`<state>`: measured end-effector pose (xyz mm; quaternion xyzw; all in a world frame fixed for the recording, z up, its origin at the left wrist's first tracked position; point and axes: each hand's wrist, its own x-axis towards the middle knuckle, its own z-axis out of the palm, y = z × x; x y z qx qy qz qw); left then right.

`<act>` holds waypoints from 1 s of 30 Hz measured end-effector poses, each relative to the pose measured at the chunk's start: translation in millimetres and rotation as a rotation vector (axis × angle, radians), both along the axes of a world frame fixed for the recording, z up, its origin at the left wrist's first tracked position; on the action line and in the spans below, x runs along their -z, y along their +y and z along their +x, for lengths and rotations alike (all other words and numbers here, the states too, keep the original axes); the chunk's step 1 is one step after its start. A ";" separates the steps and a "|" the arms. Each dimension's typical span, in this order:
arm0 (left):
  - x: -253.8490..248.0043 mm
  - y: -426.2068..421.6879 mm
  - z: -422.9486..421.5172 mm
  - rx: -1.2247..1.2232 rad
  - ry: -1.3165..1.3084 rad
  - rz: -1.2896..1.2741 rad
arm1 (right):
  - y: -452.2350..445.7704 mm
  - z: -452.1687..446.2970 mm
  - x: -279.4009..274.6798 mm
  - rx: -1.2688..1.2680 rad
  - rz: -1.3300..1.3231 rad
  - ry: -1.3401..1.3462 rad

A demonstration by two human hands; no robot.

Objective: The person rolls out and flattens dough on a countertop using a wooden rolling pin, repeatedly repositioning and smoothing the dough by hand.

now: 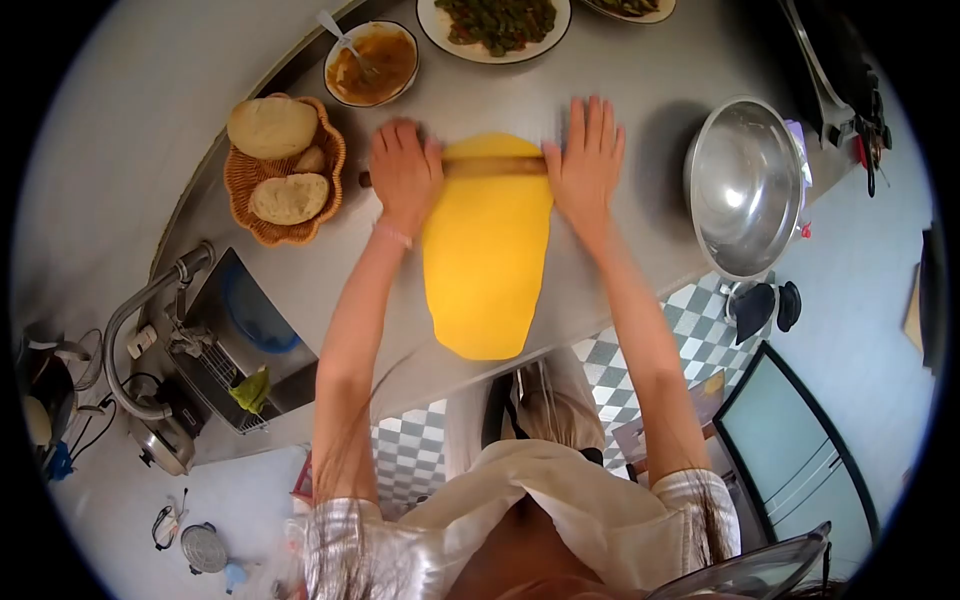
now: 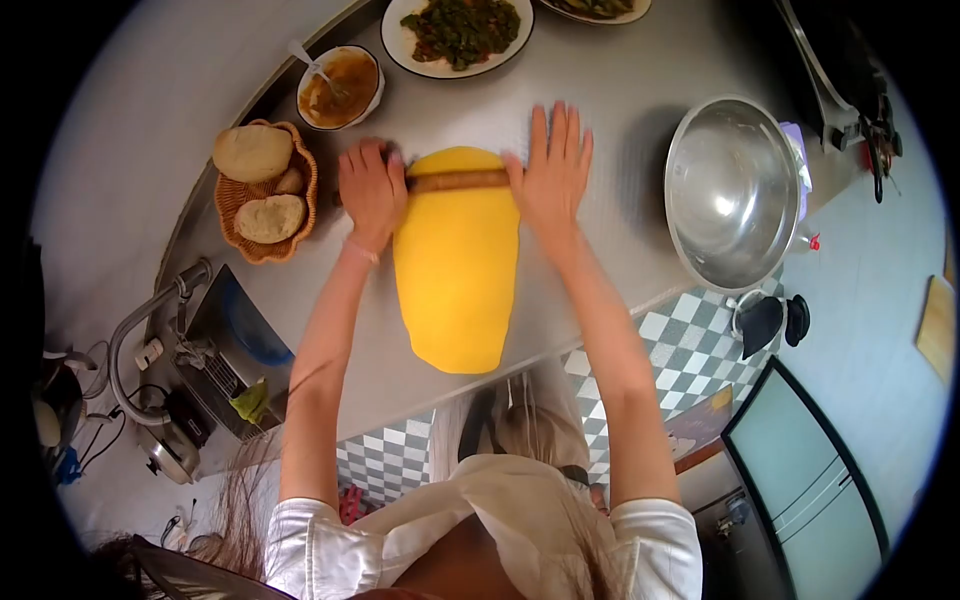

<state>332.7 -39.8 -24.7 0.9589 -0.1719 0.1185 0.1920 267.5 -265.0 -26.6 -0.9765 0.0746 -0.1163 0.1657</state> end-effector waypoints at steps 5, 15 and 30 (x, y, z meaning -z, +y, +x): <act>5.7 3.3 0.5 0.021 -0.039 -0.013 | 0.1 -17.6 9.5 0.014 0.035 -0.016; 3.8 -11.2 50.9 0.164 0.055 0.014 | -20.3 86.5 14.3 0.067 0.039 -0.272; -47.8 18.6 21.0 0.373 0.171 0.040 | -53.5 19.2 -41.9 -0.372 0.151 -0.108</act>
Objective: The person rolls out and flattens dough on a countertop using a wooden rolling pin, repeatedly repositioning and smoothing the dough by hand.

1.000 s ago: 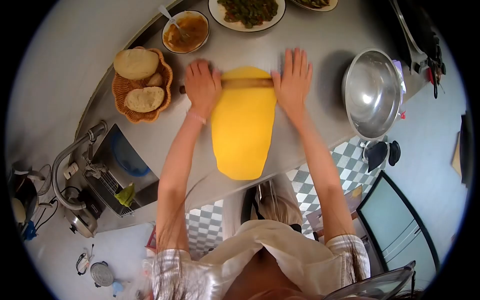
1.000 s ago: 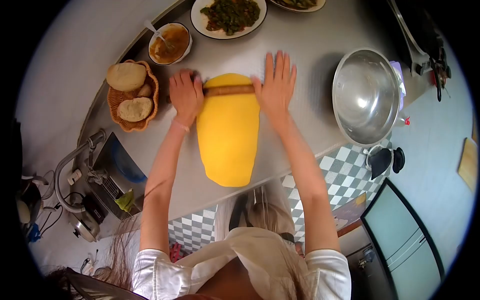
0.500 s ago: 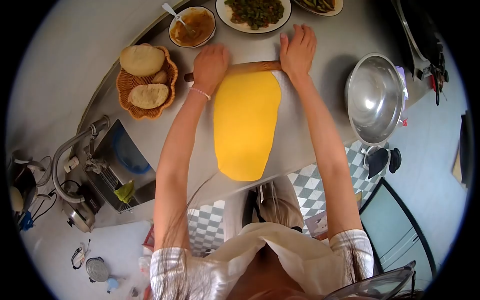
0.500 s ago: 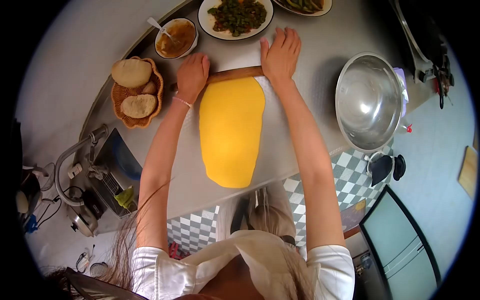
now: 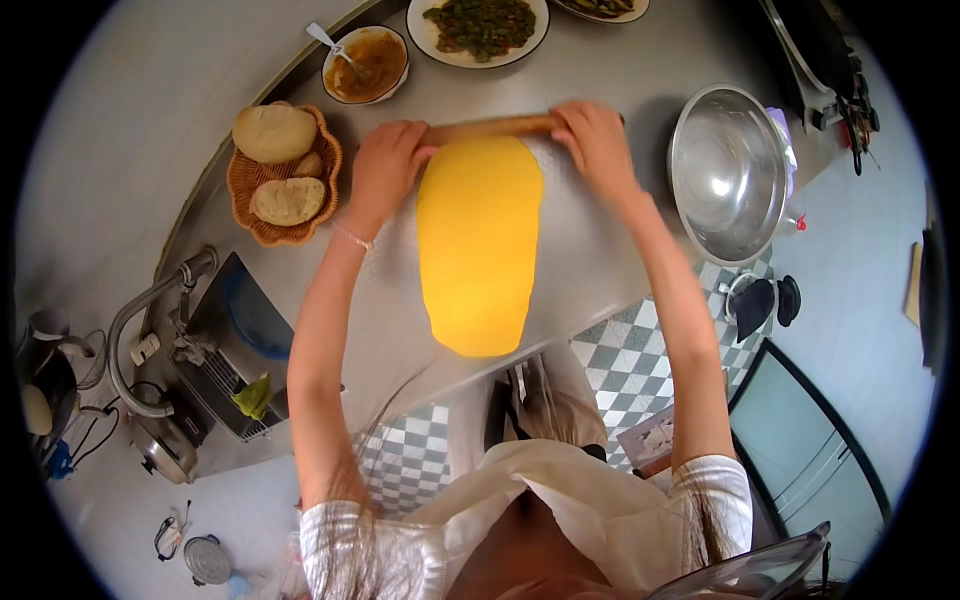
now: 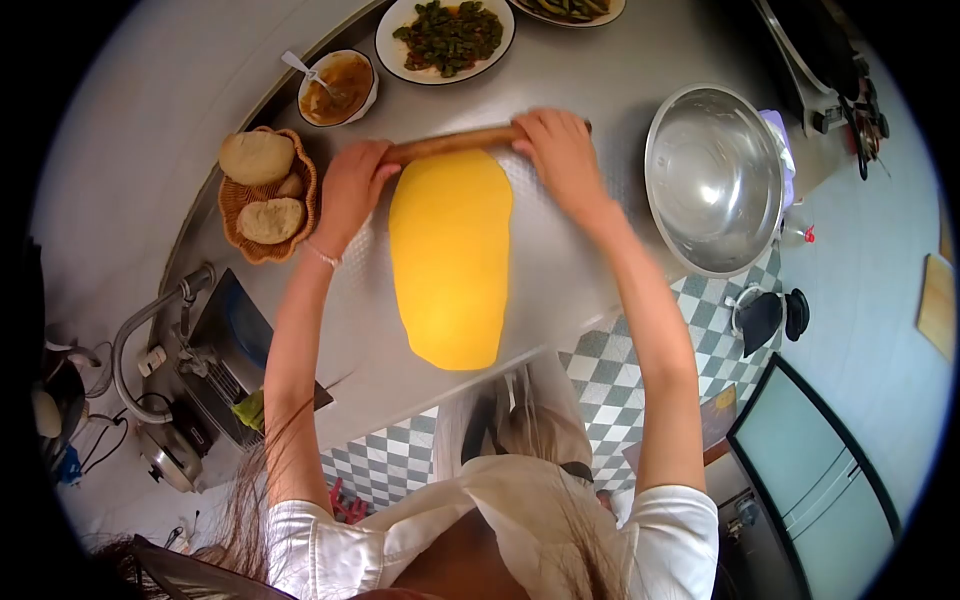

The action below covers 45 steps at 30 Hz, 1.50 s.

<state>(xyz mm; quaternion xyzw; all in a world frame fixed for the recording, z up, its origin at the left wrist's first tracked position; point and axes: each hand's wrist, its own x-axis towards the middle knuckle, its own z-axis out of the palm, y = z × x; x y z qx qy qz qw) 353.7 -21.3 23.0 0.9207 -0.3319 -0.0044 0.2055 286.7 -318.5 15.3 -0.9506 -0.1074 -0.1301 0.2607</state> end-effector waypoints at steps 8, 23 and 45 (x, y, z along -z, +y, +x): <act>32.1 -20.8 -37.9 0.007 -0.010 0.036 | 42.2 -85.8 36.1 0.306 -0.125 0.131; 30.7 -38.8 17.9 0.112 0.060 -0.008 | -15.3 -6.7 24.4 -0.014 -0.053 0.195; 43.6 -5.4 -32.1 -0.351 -0.067 -0.019 | 57.4 9.3 37.3 0.157 -0.191 0.080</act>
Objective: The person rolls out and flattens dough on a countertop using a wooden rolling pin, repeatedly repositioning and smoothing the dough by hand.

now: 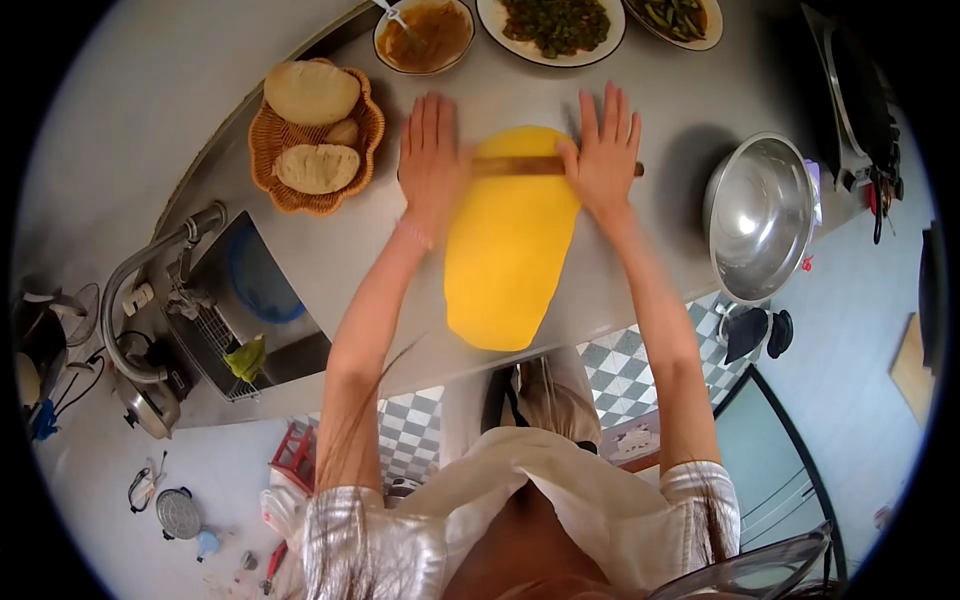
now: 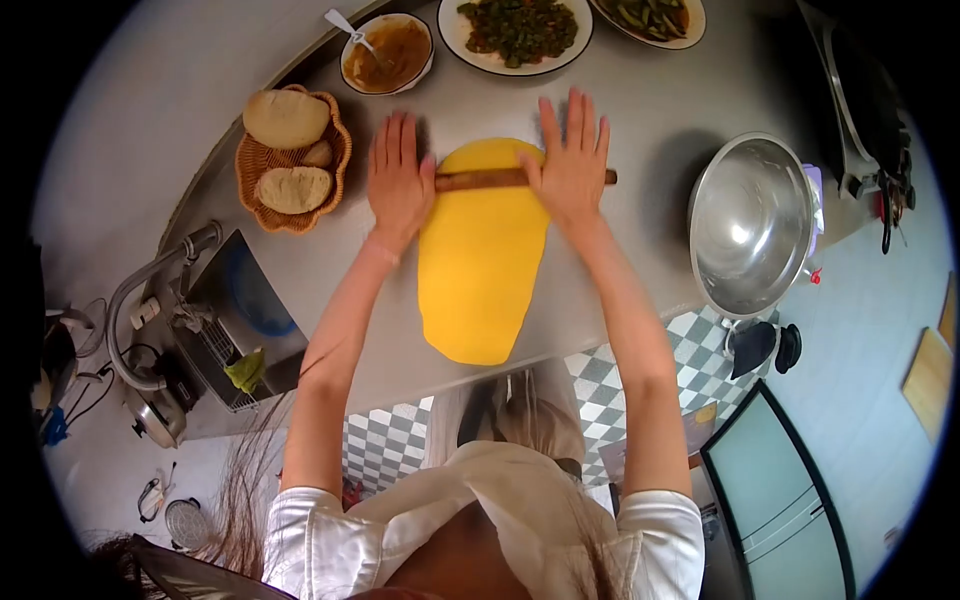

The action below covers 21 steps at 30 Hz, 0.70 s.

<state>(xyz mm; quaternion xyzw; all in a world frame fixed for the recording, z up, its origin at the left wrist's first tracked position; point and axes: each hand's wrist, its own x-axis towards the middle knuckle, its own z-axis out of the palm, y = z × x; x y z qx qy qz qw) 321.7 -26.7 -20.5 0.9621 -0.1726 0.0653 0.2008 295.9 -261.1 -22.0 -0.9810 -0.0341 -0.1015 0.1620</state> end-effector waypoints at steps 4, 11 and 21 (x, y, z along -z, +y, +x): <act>1.0 -2.5 5.0 -0.049 -0.022 -0.066 | -5.6 7.3 9.1 0.029 0.014 -0.056; -3.2 -11.0 43.8 -0.041 -0.011 -0.003 | -10.6 44.6 8.5 0.025 0.075 -0.156; 2.0 -13.8 56.1 0.066 -0.066 -0.033 | -15.5 88.5 12.8 0.127 0.125 -0.267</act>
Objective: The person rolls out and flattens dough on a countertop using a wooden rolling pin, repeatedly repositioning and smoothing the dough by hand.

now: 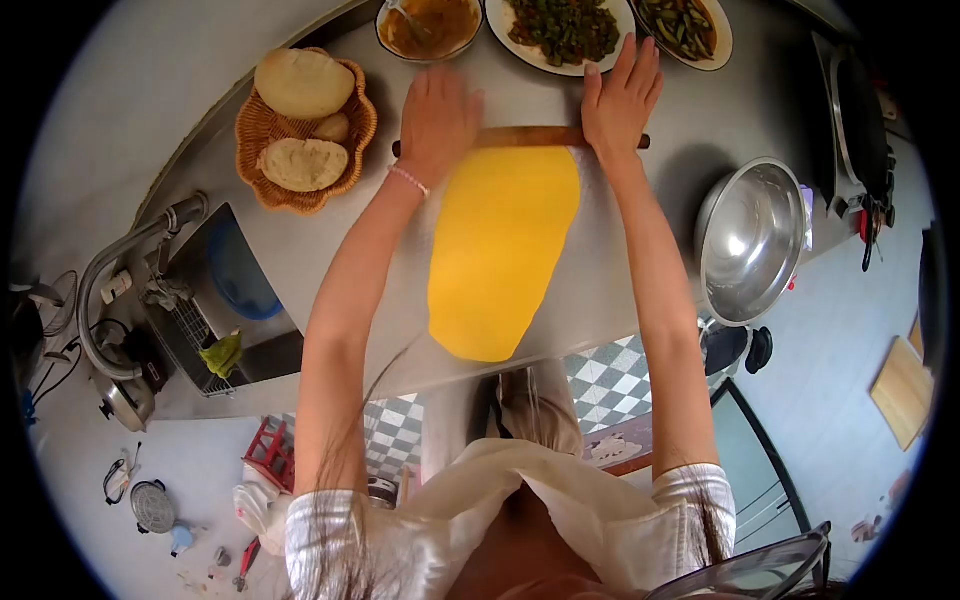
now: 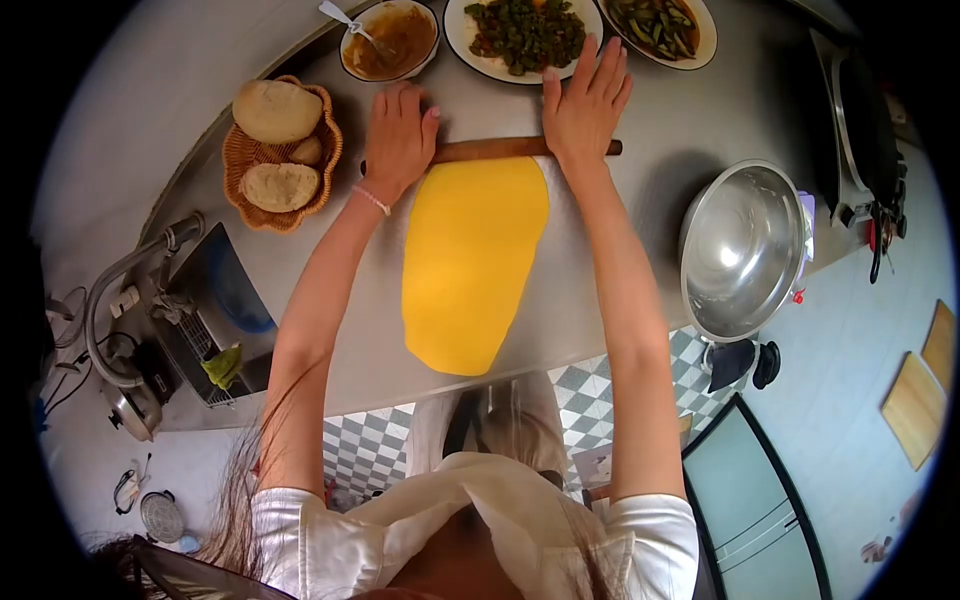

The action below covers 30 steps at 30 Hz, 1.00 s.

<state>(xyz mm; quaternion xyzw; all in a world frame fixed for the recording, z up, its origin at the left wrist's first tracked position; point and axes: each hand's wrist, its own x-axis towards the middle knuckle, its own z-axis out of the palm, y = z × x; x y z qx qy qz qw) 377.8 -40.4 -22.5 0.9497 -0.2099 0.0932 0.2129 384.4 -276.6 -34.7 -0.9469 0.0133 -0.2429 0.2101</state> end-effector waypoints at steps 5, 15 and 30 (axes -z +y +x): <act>8.1 5.2 -33.6 0.111 -0.010 -0.017 | 0.6 -45.9 3.4 0.016 -0.051 0.084; -2.7 20.2 -103.7 0.141 0.224 0.010 | 16.2 -155.3 -3.6 -0.023 -0.113 0.374; -7.3 47.5 -163.8 0.107 0.222 0.094 | 20.0 -231.7 -7.7 -0.082 -0.008 0.352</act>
